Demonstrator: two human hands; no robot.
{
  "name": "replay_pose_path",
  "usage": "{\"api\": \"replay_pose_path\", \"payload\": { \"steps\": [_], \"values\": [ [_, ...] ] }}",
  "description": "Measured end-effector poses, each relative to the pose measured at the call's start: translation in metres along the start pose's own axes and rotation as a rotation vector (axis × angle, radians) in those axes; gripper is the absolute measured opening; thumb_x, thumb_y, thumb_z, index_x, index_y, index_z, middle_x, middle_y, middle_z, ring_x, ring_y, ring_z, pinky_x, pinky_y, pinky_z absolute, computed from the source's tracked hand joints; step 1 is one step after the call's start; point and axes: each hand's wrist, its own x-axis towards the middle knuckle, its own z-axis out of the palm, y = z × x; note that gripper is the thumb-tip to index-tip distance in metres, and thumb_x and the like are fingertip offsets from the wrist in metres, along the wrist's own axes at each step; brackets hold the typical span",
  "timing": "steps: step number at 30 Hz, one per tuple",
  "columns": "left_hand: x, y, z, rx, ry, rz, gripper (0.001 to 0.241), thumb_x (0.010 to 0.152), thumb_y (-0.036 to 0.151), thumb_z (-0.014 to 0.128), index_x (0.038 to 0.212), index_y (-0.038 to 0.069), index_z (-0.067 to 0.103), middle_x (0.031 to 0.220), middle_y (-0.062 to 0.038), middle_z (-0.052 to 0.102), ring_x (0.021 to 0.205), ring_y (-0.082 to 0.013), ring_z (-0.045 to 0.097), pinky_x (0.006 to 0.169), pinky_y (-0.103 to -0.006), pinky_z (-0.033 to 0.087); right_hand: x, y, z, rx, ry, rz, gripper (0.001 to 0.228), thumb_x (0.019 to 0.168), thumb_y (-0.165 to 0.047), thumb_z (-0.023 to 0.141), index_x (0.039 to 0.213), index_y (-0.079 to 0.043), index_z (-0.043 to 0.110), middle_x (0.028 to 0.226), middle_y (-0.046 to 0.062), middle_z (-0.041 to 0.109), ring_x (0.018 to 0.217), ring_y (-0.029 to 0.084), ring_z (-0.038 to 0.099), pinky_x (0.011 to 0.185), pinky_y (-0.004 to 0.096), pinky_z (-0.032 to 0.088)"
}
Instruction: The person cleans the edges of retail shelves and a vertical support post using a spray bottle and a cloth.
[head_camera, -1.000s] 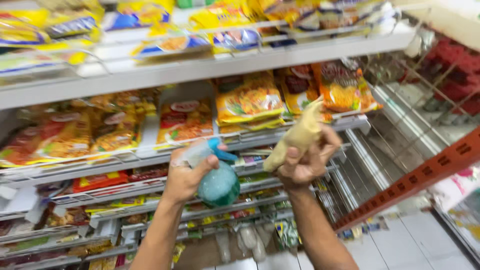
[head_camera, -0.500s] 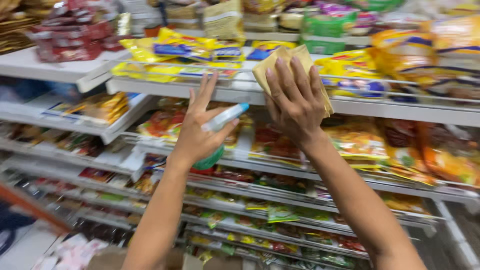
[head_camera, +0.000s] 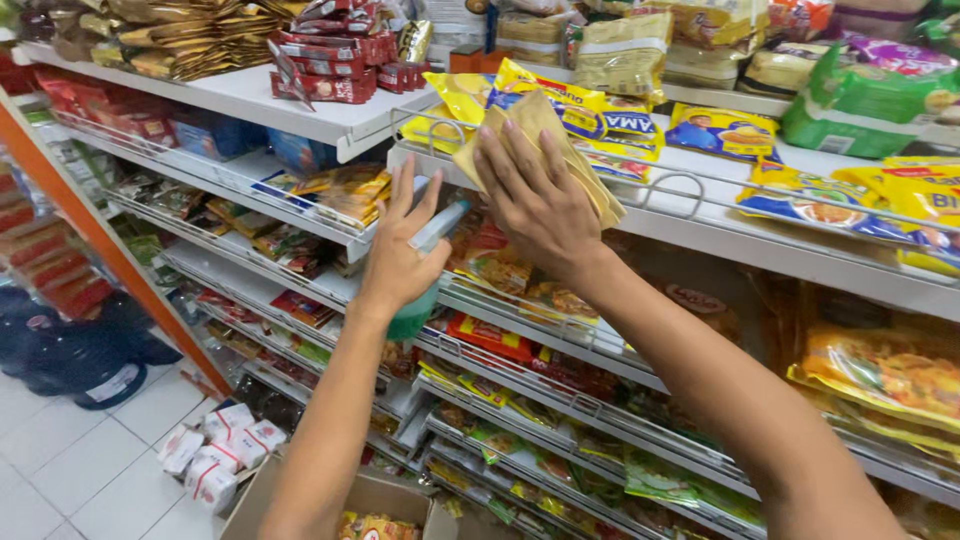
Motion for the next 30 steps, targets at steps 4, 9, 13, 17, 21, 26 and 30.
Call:
{"api": "replay_pose_path", "payload": {
  "steps": [4,9,13,17,21,26,30],
  "values": [
    [0.001,-0.034,-0.015,0.084,0.037,0.027,0.093,0.076,0.009,0.067,0.161,0.007,0.031,0.167,-0.027,0.021,0.153,-0.0525,0.019,0.123,-0.054,0.026,0.041,-0.029,0.035,0.073,0.02,-0.011,0.06,0.099,-0.031,0.061,0.151,-0.002,0.057,0.163,0.016,0.043,0.153,0.033,0.036,0.125,0.052,0.024],
    [0.003,-0.052,-0.013,0.029,0.04,0.04,0.083,0.073,0.001,0.064,0.152,-0.003,0.039,0.154,-0.03,0.044,0.149,-0.0522,0.031,0.124,-0.0481,0.03,0.087,-0.059,0.067,-0.009,-0.006,-0.058,0.06,0.096,-0.031,0.058,0.147,0.0,0.057,0.162,0.016,0.044,0.153,0.033,0.034,0.125,0.053,0.023],
    [0.01,-0.055,-0.013,0.152,-0.069,-0.075,0.067,0.081,0.006,0.058,0.147,0.002,0.05,0.142,-0.026,0.058,0.144,-0.0428,0.045,0.127,-0.0424,0.032,0.083,-0.05,0.056,0.05,-0.022,-0.089,0.066,0.088,-0.029,0.059,0.149,-0.005,0.057,0.161,0.011,0.045,0.152,0.027,0.035,0.125,0.05,0.024],
    [0.01,-0.055,-0.02,0.206,-0.102,-0.11,0.069,0.081,0.013,0.059,0.149,0.005,0.05,0.142,-0.022,0.059,0.143,-0.0414,0.044,0.12,-0.0416,0.037,0.047,-0.024,0.019,-0.014,-0.108,-0.196,0.067,0.09,-0.032,0.06,0.151,-0.007,0.056,0.159,0.009,0.047,0.152,0.025,0.037,0.124,0.046,0.026],
    [0.009,-0.056,-0.023,0.212,-0.047,-0.057,0.077,0.077,0.014,0.062,0.152,0.008,0.044,0.148,-0.02,0.054,0.146,-0.0437,0.037,0.106,-0.0448,0.046,0.017,-0.005,-0.001,-0.113,-0.151,-0.239,0.067,0.088,-0.031,0.06,0.153,-0.013,0.056,0.16,0.006,0.047,0.15,0.024,0.038,0.123,0.045,0.026],
    [0.013,-0.056,-0.023,0.179,-0.036,-0.031,0.081,0.078,0.012,0.06,0.156,0.008,0.039,0.144,-0.018,0.058,0.144,-0.0468,0.036,0.106,-0.0451,0.045,0.034,-0.018,0.015,-0.16,-0.129,-0.182,0.07,0.087,-0.03,0.059,0.157,-0.024,0.053,0.164,0.005,0.043,0.151,0.026,0.037,0.123,0.049,0.024],
    [0.013,-0.055,-0.027,0.228,-0.319,-0.294,0.043,0.091,0.016,0.054,0.133,0.013,0.064,0.13,-0.017,0.07,0.134,-0.0355,0.058,0.138,-0.0341,0.021,0.078,-0.053,0.05,-0.02,0.008,-0.048,0.062,0.095,-0.029,0.062,0.156,-0.02,0.055,0.166,0.01,0.039,0.153,0.033,0.035,0.122,0.061,0.024]
  ]
}}
